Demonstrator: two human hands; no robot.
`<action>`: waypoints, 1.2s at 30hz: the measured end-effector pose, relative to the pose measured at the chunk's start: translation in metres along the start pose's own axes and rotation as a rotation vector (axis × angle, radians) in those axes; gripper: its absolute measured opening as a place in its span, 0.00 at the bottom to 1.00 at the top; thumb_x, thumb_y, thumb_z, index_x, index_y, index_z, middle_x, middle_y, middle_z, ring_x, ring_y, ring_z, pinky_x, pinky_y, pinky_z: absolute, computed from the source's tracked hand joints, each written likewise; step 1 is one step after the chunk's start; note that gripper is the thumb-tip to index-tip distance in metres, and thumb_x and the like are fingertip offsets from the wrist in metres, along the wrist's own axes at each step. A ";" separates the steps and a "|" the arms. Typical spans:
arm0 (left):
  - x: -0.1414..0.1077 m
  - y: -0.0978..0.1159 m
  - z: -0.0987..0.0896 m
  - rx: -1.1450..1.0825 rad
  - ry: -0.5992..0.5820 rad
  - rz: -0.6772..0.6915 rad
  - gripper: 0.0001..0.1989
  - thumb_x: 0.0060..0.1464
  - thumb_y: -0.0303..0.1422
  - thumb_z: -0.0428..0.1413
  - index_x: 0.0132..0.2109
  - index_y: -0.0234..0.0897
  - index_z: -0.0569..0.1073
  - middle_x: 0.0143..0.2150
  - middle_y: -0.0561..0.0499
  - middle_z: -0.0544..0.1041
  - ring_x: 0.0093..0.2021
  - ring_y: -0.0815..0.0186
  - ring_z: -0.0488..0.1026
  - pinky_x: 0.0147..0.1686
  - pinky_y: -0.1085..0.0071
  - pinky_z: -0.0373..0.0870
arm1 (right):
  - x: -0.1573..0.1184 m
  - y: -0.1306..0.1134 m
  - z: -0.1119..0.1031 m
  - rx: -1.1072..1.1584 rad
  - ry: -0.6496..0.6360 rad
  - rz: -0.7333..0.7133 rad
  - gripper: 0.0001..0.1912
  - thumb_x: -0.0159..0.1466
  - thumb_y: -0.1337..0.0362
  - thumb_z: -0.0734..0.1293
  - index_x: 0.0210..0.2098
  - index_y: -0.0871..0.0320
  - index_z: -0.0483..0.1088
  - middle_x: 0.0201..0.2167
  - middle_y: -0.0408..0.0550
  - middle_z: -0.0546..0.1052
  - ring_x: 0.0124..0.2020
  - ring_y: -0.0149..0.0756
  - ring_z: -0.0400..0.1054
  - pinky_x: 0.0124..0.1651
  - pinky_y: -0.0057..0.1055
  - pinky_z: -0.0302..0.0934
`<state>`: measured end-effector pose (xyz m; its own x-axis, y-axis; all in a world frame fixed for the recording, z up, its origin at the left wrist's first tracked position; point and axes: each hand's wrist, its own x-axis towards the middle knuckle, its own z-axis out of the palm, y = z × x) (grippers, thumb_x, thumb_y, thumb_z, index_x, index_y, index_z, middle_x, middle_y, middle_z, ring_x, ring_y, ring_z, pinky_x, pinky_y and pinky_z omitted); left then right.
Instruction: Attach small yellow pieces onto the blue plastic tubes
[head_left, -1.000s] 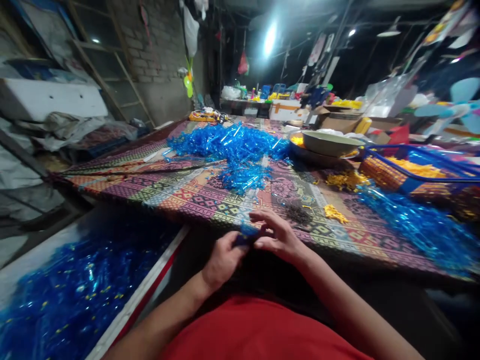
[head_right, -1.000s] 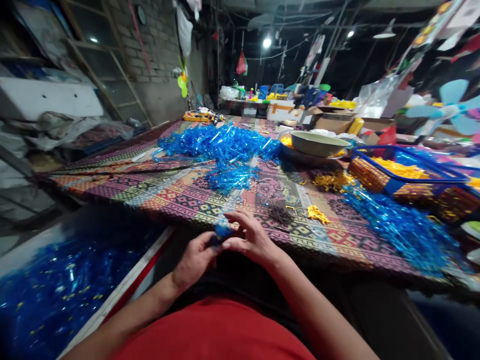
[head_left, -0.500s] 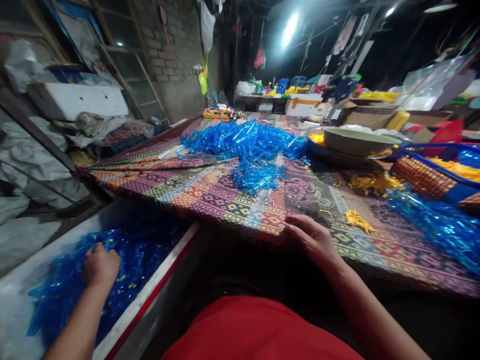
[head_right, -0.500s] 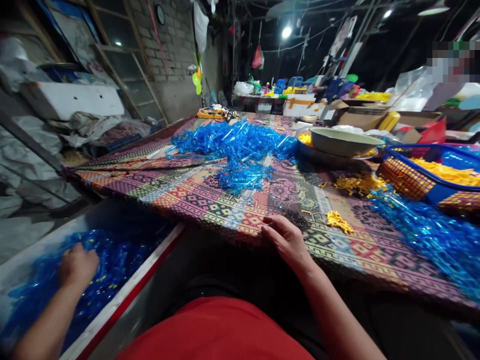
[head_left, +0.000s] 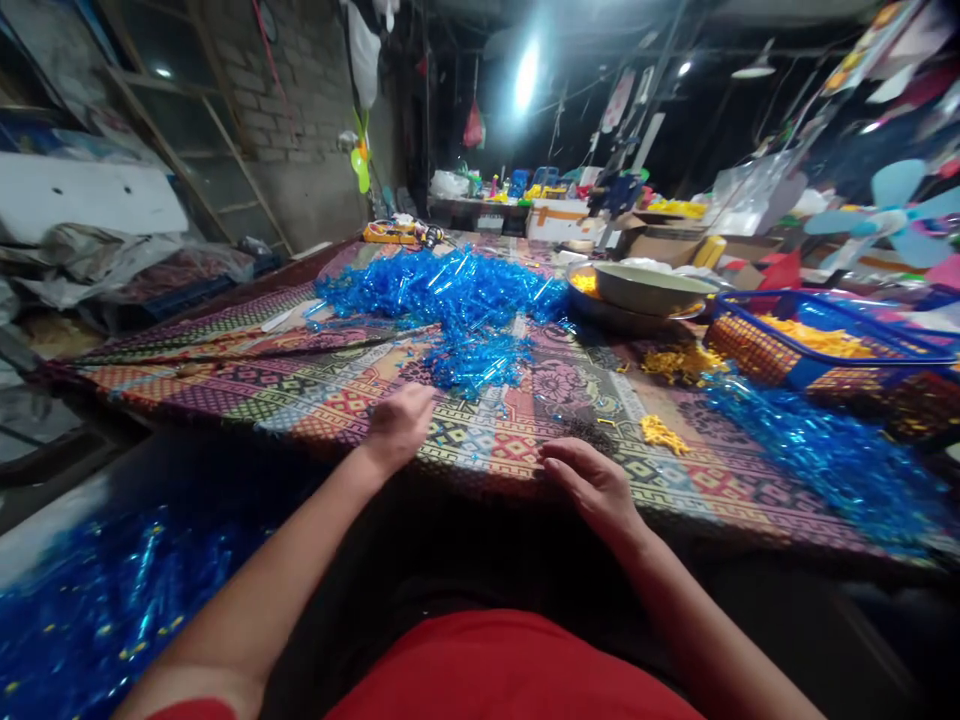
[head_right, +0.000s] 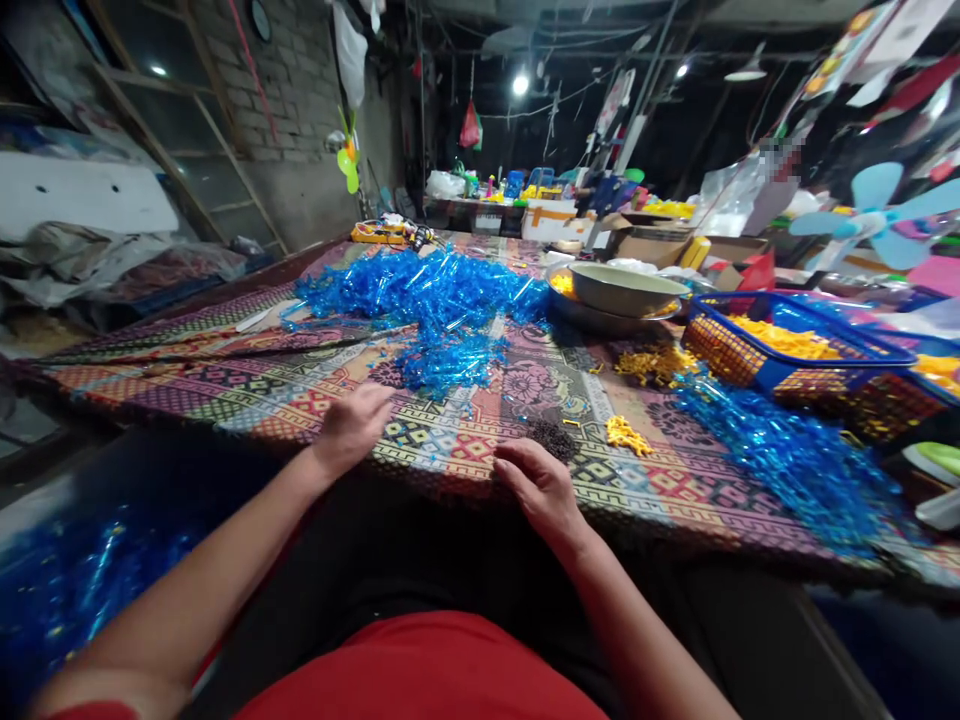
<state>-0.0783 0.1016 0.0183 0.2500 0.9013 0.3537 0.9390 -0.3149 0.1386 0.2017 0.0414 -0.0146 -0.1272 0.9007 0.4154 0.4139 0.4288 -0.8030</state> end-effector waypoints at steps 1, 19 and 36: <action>0.015 0.017 0.009 0.006 -0.047 0.024 0.15 0.59 0.32 0.42 0.46 0.37 0.71 0.44 0.45 0.73 0.45 0.63 0.70 0.45 0.69 0.65 | -0.003 -0.002 -0.004 0.002 0.026 -0.006 0.10 0.61 0.59 0.64 0.37 0.57 0.73 0.35 0.49 0.75 0.37 0.37 0.70 0.41 0.34 0.65; 0.013 0.018 0.024 0.114 -0.140 0.276 0.15 0.58 0.25 0.40 0.42 0.33 0.71 0.38 0.40 0.75 0.43 0.57 0.71 0.43 0.63 0.65 | -0.019 0.024 -0.065 -0.069 0.340 0.129 0.11 0.60 0.57 0.65 0.35 0.57 0.73 0.30 0.49 0.76 0.30 0.36 0.70 0.35 0.36 0.67; -0.025 0.083 0.015 -1.243 0.152 -0.288 0.22 0.50 0.36 0.56 0.52 0.34 0.67 0.43 0.44 0.76 0.41 0.61 0.74 0.43 0.65 0.71 | -0.002 -0.017 0.011 0.237 -0.035 0.216 0.14 0.60 0.58 0.64 0.42 0.59 0.71 0.22 0.42 0.72 0.18 0.27 0.62 0.21 0.25 0.60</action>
<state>-0.0033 0.0574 0.0074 -0.0300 0.9659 0.2572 0.0833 -0.2540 0.9636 0.1850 0.0326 -0.0063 -0.0913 0.9729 0.2126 0.2142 0.2277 -0.9499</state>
